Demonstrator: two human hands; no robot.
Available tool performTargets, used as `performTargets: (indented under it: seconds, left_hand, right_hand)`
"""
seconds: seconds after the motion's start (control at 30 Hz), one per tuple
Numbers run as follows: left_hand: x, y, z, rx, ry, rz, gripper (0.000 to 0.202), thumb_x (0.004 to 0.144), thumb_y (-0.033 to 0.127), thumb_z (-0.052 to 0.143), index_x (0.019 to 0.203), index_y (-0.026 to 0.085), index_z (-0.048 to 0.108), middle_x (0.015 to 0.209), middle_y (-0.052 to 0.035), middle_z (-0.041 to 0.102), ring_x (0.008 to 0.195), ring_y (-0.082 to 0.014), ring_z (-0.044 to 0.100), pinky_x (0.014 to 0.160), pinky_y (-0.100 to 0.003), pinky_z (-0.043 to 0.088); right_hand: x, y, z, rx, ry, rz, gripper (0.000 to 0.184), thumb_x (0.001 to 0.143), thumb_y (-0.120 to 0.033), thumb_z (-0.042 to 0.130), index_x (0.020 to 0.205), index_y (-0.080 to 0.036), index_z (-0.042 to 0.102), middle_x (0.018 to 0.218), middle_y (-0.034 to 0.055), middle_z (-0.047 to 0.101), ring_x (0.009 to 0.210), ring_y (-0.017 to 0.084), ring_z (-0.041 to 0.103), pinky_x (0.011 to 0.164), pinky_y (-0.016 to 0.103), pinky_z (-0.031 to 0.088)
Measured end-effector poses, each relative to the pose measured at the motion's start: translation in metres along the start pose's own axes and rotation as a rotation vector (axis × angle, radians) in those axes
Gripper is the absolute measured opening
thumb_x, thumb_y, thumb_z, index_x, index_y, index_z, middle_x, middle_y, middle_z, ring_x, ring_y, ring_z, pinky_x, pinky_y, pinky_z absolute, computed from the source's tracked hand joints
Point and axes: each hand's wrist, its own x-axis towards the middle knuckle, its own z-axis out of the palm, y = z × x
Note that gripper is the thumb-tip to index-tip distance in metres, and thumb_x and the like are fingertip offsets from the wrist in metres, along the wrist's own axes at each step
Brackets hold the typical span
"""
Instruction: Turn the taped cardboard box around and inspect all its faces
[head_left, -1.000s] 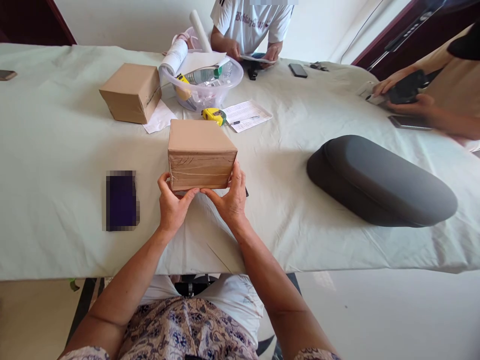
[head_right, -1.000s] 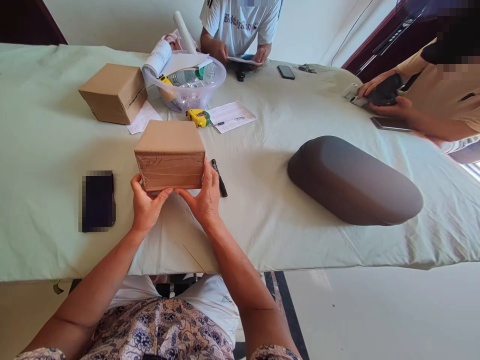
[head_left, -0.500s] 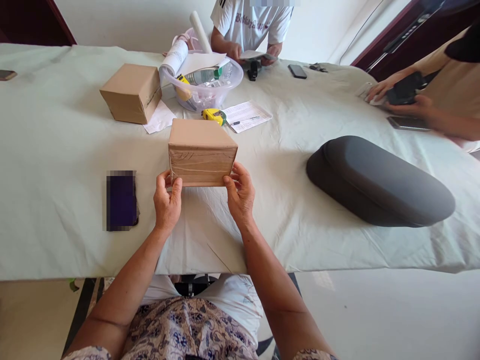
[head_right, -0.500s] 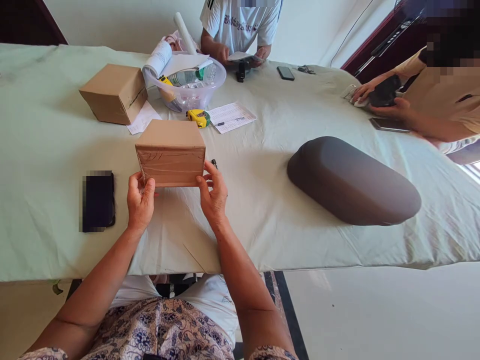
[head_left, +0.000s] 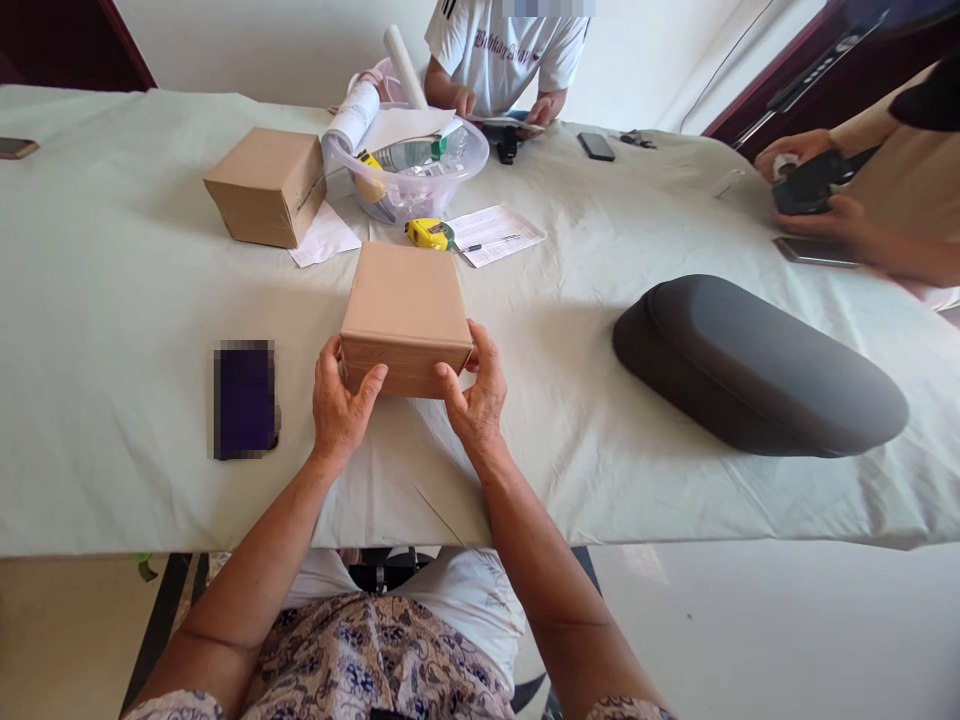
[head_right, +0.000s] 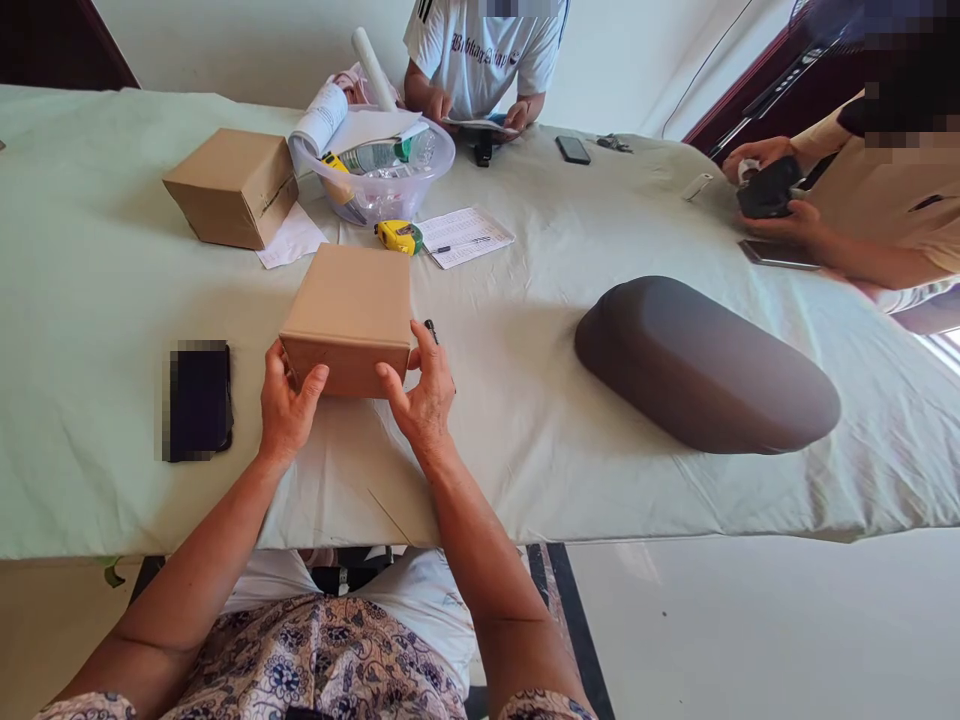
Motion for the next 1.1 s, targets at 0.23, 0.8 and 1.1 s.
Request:
performTargets:
  seconds: [0.23, 0.8, 1.1]
  left_hand:
    - [-0.001, -0.001, 0.0, 0.077, -0.033, -0.09, 0.072, 0.077, 0.074, 0.069, 0.12, 0.018, 0.057, 0.12, -0.0153, 0.064, 0.11, -0.0293, 0.063, 0.094, -0.043, 0.051]
    - [0.002, -0.001, -0.005, 0.221, 0.012, 0.212, 0.072, 0.091, 0.062, 0.058, 0.15, 0.021, 0.048, 0.17, -0.0174, 0.022, 0.161, -0.0362, 0.017, 0.13, -0.055, 0.015]
    - [0.0, 0.007, -0.001, 0.28, -0.072, 0.332, 0.063, 0.088, 0.057, 0.068, 0.138, 0.021, 0.056, 0.166, -0.0213, 0.029, 0.157, -0.0366, 0.027, 0.124, -0.054, 0.029]
  right_hand:
    - [-0.002, -0.001, 0.004, -0.101, 0.061, -0.055, 0.056, 0.085, -0.069, 0.064, 0.121, -0.027, 0.059, 0.1, 0.0063, 0.064, 0.082, 0.02, 0.06, 0.073, 0.036, 0.056]
    - [-0.01, -0.024, 0.004, 0.222, -0.275, -0.331, 0.035, 0.102, -0.025, 0.047, 0.136, -0.026, 0.057, 0.091, 0.0041, 0.072, 0.079, 0.015, 0.069, 0.074, 0.033, 0.062]
    - [-0.013, -0.019, 0.011, 0.209, -0.242, -0.326, 0.035, 0.101, -0.022, 0.049, 0.135, -0.028, 0.056, 0.096, 0.0041, 0.074, 0.083, 0.016, 0.071, 0.071, 0.032, 0.062]
